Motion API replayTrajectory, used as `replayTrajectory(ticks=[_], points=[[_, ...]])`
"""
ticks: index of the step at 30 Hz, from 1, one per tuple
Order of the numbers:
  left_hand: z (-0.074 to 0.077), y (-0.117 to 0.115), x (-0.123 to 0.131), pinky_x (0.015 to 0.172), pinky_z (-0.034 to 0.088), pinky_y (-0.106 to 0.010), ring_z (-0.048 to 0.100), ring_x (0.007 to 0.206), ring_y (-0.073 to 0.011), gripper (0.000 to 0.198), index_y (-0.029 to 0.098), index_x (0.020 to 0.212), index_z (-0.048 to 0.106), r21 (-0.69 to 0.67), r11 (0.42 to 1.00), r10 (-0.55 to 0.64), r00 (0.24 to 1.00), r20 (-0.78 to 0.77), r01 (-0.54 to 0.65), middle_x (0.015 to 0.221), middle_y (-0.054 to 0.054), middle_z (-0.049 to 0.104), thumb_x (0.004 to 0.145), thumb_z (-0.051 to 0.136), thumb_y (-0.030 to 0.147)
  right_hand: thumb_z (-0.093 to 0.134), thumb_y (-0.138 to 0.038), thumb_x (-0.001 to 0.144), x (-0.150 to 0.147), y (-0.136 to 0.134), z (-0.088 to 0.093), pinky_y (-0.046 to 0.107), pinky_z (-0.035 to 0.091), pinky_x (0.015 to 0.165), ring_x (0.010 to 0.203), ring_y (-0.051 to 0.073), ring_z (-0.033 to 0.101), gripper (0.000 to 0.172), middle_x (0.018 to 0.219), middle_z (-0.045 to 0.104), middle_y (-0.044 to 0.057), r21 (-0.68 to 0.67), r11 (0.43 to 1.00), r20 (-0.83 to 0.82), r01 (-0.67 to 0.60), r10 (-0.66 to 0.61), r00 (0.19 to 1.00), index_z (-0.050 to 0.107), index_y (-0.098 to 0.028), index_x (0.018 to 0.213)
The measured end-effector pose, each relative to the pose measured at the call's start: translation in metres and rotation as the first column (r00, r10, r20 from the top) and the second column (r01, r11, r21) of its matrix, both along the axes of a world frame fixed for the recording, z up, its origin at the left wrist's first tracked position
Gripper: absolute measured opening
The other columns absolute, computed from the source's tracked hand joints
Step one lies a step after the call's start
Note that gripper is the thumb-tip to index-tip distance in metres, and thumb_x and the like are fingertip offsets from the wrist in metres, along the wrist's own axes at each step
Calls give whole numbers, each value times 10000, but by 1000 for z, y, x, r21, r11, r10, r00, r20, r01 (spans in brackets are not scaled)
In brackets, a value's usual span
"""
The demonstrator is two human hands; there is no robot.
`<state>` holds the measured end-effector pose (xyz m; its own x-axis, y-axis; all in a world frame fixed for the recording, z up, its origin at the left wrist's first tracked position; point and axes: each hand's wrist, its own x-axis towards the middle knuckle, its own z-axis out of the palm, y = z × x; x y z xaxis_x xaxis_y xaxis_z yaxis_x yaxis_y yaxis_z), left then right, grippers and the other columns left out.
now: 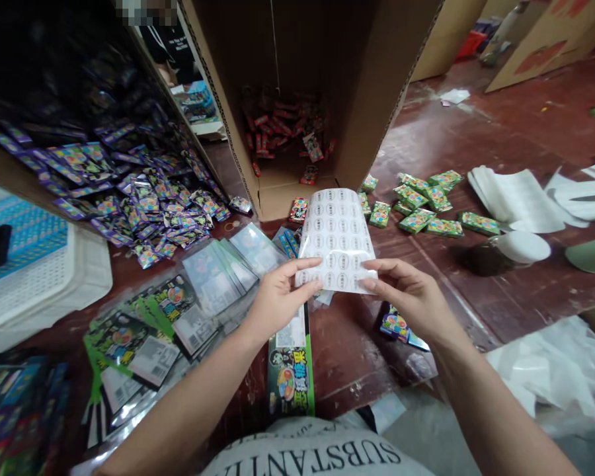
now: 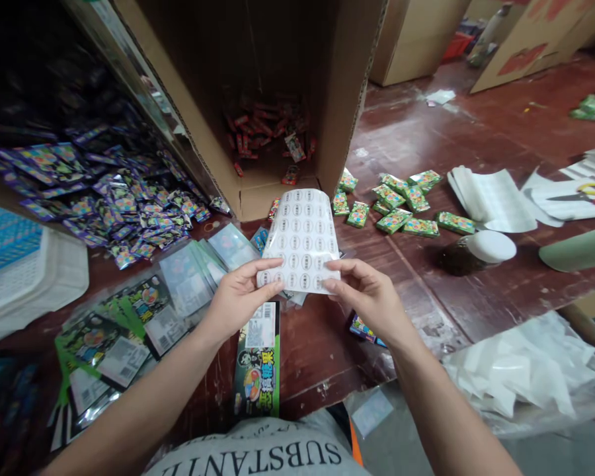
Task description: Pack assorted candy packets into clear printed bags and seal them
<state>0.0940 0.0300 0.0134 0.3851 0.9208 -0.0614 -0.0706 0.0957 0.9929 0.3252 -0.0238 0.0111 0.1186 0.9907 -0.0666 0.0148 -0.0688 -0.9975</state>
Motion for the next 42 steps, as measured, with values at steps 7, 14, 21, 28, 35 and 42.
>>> replayTrajectory(ticks=[7, 14, 21, 28, 35, 42], points=[[10, -3, -5, 889, 567, -358, 698, 952, -194, 332, 250, 1149, 762, 206, 967, 198, 955, -222, -153, 1112, -47, 759, 822, 786, 300, 774, -433, 834, 1, -4, 7, 334, 524, 619, 701, 182, 628, 287, 874, 740, 26, 106, 994, 241, 0, -26, 970, 746, -267, 1067], [41, -1, -8, 943, 492, -377, 607, 1037, -211, 64, 217, 747, 741, 489, 873, 186, 925, -332, 1, 1083, -52, 657, 760, 801, 237, 660, -456, 930, 3, -5, 20, 414, 483, 962, 1108, 265, 584, 185, 1018, 650, 72, 324, 943, 427, -71, -79, 901, 711, -282, 892], [25, -5, 3, 585, 435, -236, 557, 638, -114, 219, 190, 905, 684, 17, 1000, 9, 985, -175, -6, 771, 1, 665, 808, 774, 366, 742, -480, 860, -24, -11, 6, 278, 476, 592, 658, 158, 563, 248, 774, 639, 6, 61, 995, 71, 83, -87, 994, 664, -245, 855], [11, 1, 4, 479, 364, -211, 502, 530, -89, 344, 172, 728, 698, -114, 987, 101, 986, -134, -117, 630, 28, 624, 717, 841, 485, 741, -511, 847, -22, -10, -1, 246, 383, 499, 566, 126, 503, 311, 686, 641, 1, 20, 991, 125, 134, -136, 983, 703, -211, 775], [-1, 9, 0, 597, 458, -228, 596, 632, -106, 391, 156, 852, 776, -274, 962, -35, 993, -109, 4, 768, -17, 725, 681, 875, 493, 805, -502, 777, -5, -4, 0, 237, 428, 526, 619, 136, 567, 331, 755, 703, 22, -83, 996, 32, 41, -39, 999, 729, -190, 855], [-10, 8, 3, 691, 482, -235, 630, 742, -117, 319, 193, 938, 767, -227, 974, -24, 998, -61, 10, 863, -10, 740, 738, 855, 425, 800, -454, 803, 11, -7, -3, 228, 439, 521, 596, 114, 532, 284, 721, 645, -4, -47, 999, 10, -11, 12, 1000, 677, -198, 810]])
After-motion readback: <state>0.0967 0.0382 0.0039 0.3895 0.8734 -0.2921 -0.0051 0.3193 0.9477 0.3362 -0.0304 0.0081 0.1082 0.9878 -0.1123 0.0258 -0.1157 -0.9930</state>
